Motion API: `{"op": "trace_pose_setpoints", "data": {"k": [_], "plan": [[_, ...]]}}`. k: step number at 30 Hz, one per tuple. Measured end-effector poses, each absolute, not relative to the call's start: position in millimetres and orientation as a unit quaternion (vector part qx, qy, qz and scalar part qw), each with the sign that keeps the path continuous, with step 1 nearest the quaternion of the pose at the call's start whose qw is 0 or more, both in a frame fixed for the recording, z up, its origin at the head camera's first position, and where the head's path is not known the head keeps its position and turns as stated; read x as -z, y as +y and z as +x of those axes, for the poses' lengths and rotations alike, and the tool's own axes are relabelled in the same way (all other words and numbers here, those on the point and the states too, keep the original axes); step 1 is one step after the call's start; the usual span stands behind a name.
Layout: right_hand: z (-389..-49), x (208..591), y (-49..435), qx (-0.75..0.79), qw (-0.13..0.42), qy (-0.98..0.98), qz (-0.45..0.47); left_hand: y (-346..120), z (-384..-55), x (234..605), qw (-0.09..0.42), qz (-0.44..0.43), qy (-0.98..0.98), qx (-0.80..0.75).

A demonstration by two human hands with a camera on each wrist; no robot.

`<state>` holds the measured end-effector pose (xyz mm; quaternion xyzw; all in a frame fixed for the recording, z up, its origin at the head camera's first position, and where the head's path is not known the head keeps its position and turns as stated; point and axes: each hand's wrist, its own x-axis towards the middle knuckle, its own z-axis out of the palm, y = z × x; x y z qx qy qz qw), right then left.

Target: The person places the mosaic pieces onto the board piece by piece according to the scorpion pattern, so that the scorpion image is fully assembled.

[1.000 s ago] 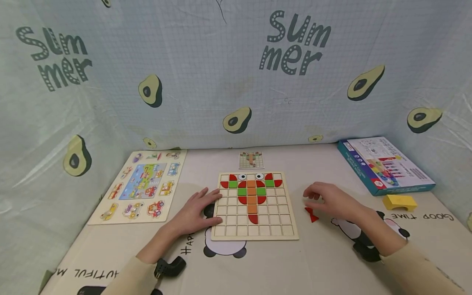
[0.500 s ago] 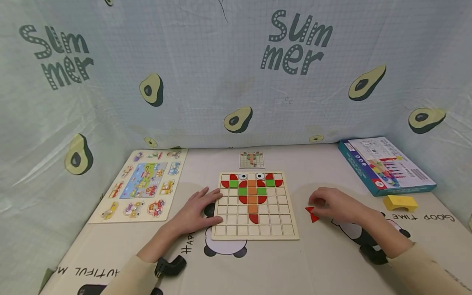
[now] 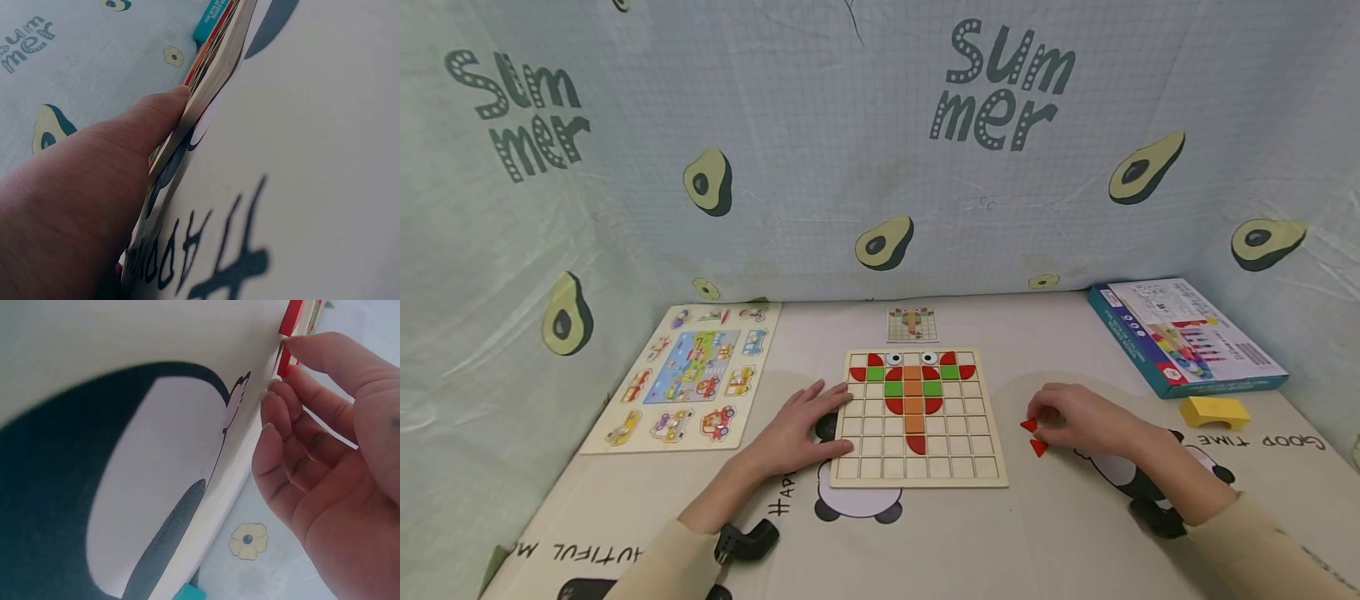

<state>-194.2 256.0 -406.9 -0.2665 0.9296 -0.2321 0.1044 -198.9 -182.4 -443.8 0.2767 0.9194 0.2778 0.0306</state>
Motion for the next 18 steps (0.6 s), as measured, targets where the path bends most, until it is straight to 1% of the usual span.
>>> {"op": "trace_pose_setpoints", "data": {"k": [6, 13, 18], "plan": [[-196, 402, 249, 0.244, 0.097, 0.919, -0.295, -184, -199, 444, 0.031, 0.275, 0.921, -0.276], [-198, 397, 225, 0.267, 0.13, 0.908, -0.295, -183, -199, 445, 0.032, 0.275, 0.921, -0.274], [-199, 397, 208, 0.262, 0.137, 0.903, -0.312, -183, -199, 445, 0.032, 0.273, 0.922, -0.272]]}}
